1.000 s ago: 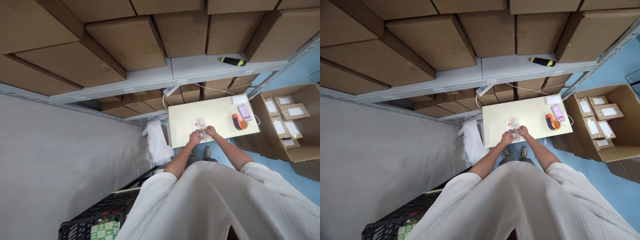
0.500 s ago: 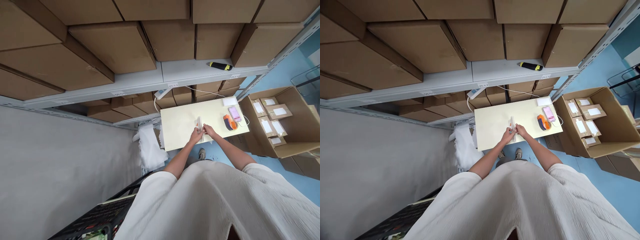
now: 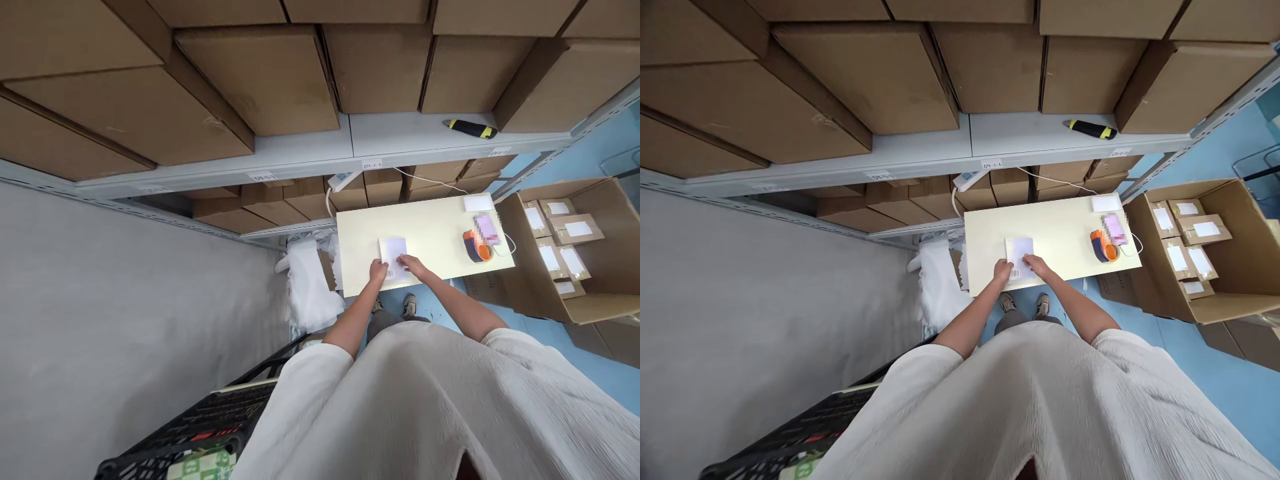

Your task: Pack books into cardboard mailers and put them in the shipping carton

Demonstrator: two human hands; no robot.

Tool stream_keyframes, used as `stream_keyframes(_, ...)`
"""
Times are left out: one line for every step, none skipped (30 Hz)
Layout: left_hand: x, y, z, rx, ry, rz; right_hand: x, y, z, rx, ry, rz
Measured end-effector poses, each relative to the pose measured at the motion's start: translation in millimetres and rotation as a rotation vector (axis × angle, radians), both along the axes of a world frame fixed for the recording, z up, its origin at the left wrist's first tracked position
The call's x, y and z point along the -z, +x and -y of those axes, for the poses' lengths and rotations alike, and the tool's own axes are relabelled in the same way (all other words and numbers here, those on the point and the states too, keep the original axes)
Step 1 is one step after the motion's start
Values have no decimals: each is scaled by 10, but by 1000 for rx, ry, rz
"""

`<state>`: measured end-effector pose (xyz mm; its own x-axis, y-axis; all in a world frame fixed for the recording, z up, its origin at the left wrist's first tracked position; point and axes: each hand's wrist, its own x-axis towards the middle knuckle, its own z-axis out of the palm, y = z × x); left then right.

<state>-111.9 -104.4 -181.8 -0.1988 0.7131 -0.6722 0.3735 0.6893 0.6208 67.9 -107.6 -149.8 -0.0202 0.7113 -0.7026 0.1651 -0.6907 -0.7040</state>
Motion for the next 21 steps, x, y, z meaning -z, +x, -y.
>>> stream_keyframes(30,-20,1,-30,-9,-8,28,-23,6,2,0,3)
stream_keyframes(57,-41,6,-45,-15,-12,53,-43,13,2,2,5)
stream_keyframes(79,-64,16,-51,-20,-12,75,-59,21,1,6,8)
stream_keyframes(97,-88,29,-56,-24,-6,93,-72,29,0,10,12)
stream_keyframes(113,-113,45,-56,-22,1,108,-83,38,-3,15,17)
stream_keyframes(124,-139,64,-53,-12,7,122,-92,48,-5,19,20)
stream_keyframes(133,-162,85,-48,7,6,135,-100,58,-7,26,22)
stream_keyframes(139,-184,107,-40,35,-4,148,-104,66,-6,32,23)
stream_keyframes(142,-203,129,-31,67,-19,161,-106,72,-4,38,24)
stream_keyframes(142,-218,150,-21,98,-34,176,-103,74,0,45,31)
stream_keyframes(138,-229,170,-7,123,-41,191,-95,73,10,53,50)
stream_keyframes(132,-237,188,11,139,-36,208,-83,68,26,63,85)
stream_keyframes(124,-242,204,31,143,-21,225,-66,61,48,73,135)
stream_keyframes(114,-244,218,51,139,1,242,-46,53,71,82,195)
stream_keyframes(103,-244,231,71,126,23,260,-24,47,93,82,258)
stream_keyframes(91,-242,243,88,110,40,277,0,43,109,71,314)
stream_keyframes(80,-241,253,104,94,52,294,23,42,116,51,354)
stream_keyframes(70,-239,264,119,80,59,310,45,46,114,27,378)
stream_keyframes(61,-237,274,132,72,63,323,65,53,108,6,387)
stream_keyframes(54,-235,284,142,69,68,335,82,63,106,-10,388)
stream_keyframes(48,-232,293,150,68,73,344,96,73,110,-17,381)
